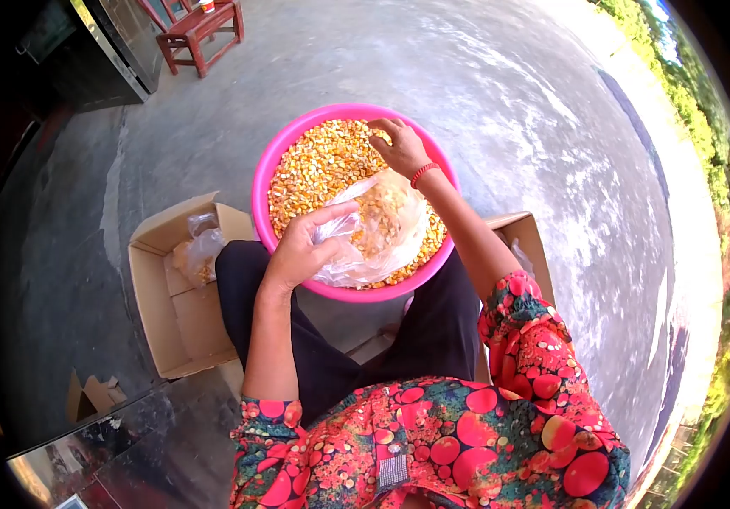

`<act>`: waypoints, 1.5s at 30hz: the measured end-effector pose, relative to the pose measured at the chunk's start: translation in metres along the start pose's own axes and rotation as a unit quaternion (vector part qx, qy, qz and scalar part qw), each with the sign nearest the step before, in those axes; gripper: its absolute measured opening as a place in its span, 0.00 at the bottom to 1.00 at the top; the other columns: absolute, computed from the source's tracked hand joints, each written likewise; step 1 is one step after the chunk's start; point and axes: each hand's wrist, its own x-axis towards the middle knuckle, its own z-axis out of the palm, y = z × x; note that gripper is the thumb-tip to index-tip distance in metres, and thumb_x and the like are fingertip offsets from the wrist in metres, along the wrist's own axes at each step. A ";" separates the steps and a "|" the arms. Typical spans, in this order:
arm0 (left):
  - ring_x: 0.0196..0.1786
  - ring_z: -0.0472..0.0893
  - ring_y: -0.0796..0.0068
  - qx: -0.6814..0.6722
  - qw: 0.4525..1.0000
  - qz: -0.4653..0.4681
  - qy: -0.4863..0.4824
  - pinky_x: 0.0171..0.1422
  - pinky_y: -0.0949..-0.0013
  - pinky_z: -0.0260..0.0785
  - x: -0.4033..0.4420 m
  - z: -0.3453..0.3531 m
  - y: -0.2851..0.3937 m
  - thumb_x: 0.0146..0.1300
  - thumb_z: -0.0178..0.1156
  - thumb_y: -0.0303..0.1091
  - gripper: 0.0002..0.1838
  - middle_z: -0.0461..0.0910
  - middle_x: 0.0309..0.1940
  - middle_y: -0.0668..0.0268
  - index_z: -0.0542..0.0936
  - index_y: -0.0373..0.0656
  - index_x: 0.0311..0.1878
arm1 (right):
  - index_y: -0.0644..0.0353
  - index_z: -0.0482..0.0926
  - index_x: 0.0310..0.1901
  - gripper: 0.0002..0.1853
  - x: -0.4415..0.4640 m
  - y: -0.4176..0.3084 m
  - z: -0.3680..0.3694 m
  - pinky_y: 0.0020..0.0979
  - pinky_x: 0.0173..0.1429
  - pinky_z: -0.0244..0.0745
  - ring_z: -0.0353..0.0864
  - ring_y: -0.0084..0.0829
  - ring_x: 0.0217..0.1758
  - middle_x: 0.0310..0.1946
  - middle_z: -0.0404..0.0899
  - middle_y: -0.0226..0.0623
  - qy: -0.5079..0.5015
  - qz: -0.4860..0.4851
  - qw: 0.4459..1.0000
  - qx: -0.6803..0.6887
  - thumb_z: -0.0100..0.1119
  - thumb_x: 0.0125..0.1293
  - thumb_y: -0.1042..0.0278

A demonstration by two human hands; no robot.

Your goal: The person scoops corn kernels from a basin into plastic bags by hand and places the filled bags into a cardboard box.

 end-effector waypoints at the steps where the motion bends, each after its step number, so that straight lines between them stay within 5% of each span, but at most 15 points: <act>1: 0.56 0.72 0.76 -0.029 1.000 -0.003 0.007 0.61 0.73 0.61 0.000 0.000 0.002 0.50 0.51 0.17 0.24 0.75 0.52 0.63 0.75 0.36 0.54 | 0.51 0.76 0.48 0.16 -0.001 0.009 0.008 0.42 0.55 0.68 0.72 0.41 0.53 0.48 0.75 0.40 0.009 0.001 0.998 -0.061 0.55 0.59 0.58; 4: 0.54 0.73 0.76 -0.069 0.997 -0.013 0.045 0.60 0.73 0.62 0.000 -0.002 0.004 0.52 0.53 0.18 0.22 0.76 0.51 0.63 0.75 0.36 0.53 | 0.46 0.70 0.56 0.25 -0.005 0.011 0.021 0.45 0.60 0.63 0.64 0.46 0.61 0.58 0.66 0.40 -0.013 0.005 0.991 -0.134 0.55 0.57 0.49; 8: 0.52 0.74 0.77 -0.006 0.992 0.008 0.128 0.58 0.73 0.64 0.004 -0.007 -0.006 0.54 0.57 0.21 0.19 0.77 0.48 0.64 0.76 0.37 0.52 | 0.48 0.74 0.50 0.20 -0.017 0.005 0.031 0.44 0.56 0.65 0.67 0.42 0.57 0.49 0.71 0.40 -0.038 -0.085 0.979 -0.182 0.54 0.59 0.49; 11: 0.51 0.74 0.78 -0.015 0.991 -0.008 0.136 0.58 0.73 0.64 0.003 -0.006 -0.004 0.54 0.59 0.22 0.18 0.77 0.47 0.64 0.77 0.37 0.51 | 0.53 0.74 0.38 0.11 -0.022 0.002 0.032 0.40 0.45 0.71 0.75 0.42 0.44 0.36 0.74 0.40 -0.052 -0.116 0.983 -0.134 0.52 0.62 0.55; 16: 0.51 0.74 0.79 0.011 0.990 0.008 0.142 0.57 0.74 0.64 0.000 -0.004 -0.009 0.54 0.58 0.19 0.22 0.76 0.49 0.64 0.74 0.37 0.55 | 0.56 0.75 0.33 0.10 -0.021 0.009 0.033 0.40 0.36 0.73 0.77 0.44 0.34 0.29 0.76 0.41 -0.032 -0.076 0.992 -0.099 0.52 0.62 0.58; 18: 0.52 0.73 0.78 -0.030 0.990 0.018 0.140 0.57 0.75 0.64 -0.001 -0.002 -0.009 0.53 0.53 0.16 0.27 0.73 0.53 0.64 0.69 0.37 0.59 | 0.59 0.77 0.30 0.11 -0.014 0.005 0.029 0.39 0.35 0.72 0.78 0.43 0.30 0.25 0.78 0.42 0.020 0.046 0.999 0.010 0.51 0.62 0.61; 20: 0.54 0.72 0.77 -0.058 0.989 0.003 0.134 0.58 0.76 0.63 -0.003 -0.005 -0.006 0.51 0.50 0.15 0.29 0.72 0.54 0.61 0.67 0.35 0.61 | 0.63 0.75 0.28 0.14 -0.007 -0.007 0.018 0.25 0.20 0.61 0.66 0.20 0.16 0.17 0.71 0.29 0.034 0.208 0.925 0.316 0.48 0.65 0.62; 22: 0.56 0.72 0.76 -0.087 0.988 -0.012 0.128 0.60 0.76 0.62 -0.004 -0.007 -0.006 0.50 0.48 0.14 0.31 0.71 0.56 0.59 0.65 0.33 0.62 | 0.60 0.74 0.31 0.13 -0.006 -0.023 0.000 0.18 0.18 0.51 0.57 0.14 0.15 0.17 0.65 0.23 -0.015 0.252 0.816 0.519 0.47 0.67 0.60; 25: 0.54 0.72 0.77 -0.109 0.981 0.003 0.163 0.53 0.78 0.67 -0.001 -0.009 -0.013 0.46 0.46 0.12 0.34 0.70 0.56 0.61 0.64 0.34 0.63 | 0.57 0.72 0.34 0.11 -0.018 -0.068 -0.019 0.17 0.17 0.48 0.55 0.13 0.15 0.18 0.64 0.23 -0.103 0.217 0.793 0.559 0.46 0.67 0.59; 30: 0.53 0.73 0.77 -0.119 0.977 0.001 0.176 0.52 0.79 0.67 -0.001 -0.009 -0.010 0.44 0.46 0.14 0.35 0.70 0.55 0.60 0.64 0.33 0.63 | 0.62 0.76 0.36 0.13 -0.053 -0.108 -0.010 0.18 0.26 0.63 0.67 0.14 0.24 0.24 0.72 0.25 -0.230 0.142 0.903 0.333 0.45 0.68 0.62; 32: 0.56 0.71 0.75 -0.124 0.977 -0.007 0.171 0.58 0.77 0.63 -0.003 -0.010 -0.008 0.45 0.46 0.13 0.34 0.69 0.56 0.59 0.64 0.32 0.62 | 0.64 0.78 0.42 0.11 -0.059 -0.095 0.007 0.27 0.44 0.72 0.78 0.28 0.36 0.34 0.80 0.35 -0.262 0.024 0.949 0.172 0.54 0.62 0.66; 34: 0.59 0.70 0.73 -0.130 0.977 -0.015 0.168 0.63 0.74 0.59 -0.004 -0.011 -0.007 0.46 0.45 0.13 0.33 0.69 0.57 0.57 0.64 0.31 0.62 | 0.62 0.78 0.41 0.12 -0.065 -0.095 0.003 0.32 0.49 0.71 0.78 0.35 0.42 0.36 0.80 0.40 -0.225 -0.137 0.964 0.042 0.57 0.56 0.69; 38: 0.55 0.72 0.76 -0.095 0.981 0.021 0.168 0.56 0.77 0.64 -0.005 -0.017 -0.015 0.45 0.45 0.13 0.35 0.69 0.57 0.59 0.63 0.32 0.63 | 0.60 0.76 0.48 0.19 -0.067 -0.091 -0.011 0.38 0.57 0.67 0.72 0.43 0.53 0.46 0.75 0.47 -0.205 -0.132 0.965 -0.093 0.59 0.51 0.71; 41: 0.51 0.74 0.77 -0.119 0.979 0.034 0.165 0.50 0.78 0.68 -0.011 -0.013 0.007 0.45 0.45 0.14 0.34 0.70 0.56 0.61 0.64 0.34 0.63 | 0.55 0.59 0.64 0.41 -0.071 -0.075 -0.028 0.42 0.65 0.58 0.58 0.52 0.64 0.59 0.60 0.52 -0.236 -0.096 0.943 -0.212 0.65 0.45 0.69; 45: 0.49 0.76 0.76 -0.121 0.982 0.026 0.143 0.50 0.76 0.69 -0.015 -0.014 0.011 0.48 0.47 0.13 0.31 0.74 0.53 0.63 0.68 0.37 0.61 | 0.56 0.56 0.65 0.46 -0.088 -0.097 -0.061 0.41 0.62 0.63 0.63 0.51 0.61 0.55 0.65 0.53 -0.106 -0.156 0.942 -0.276 0.68 0.42 0.70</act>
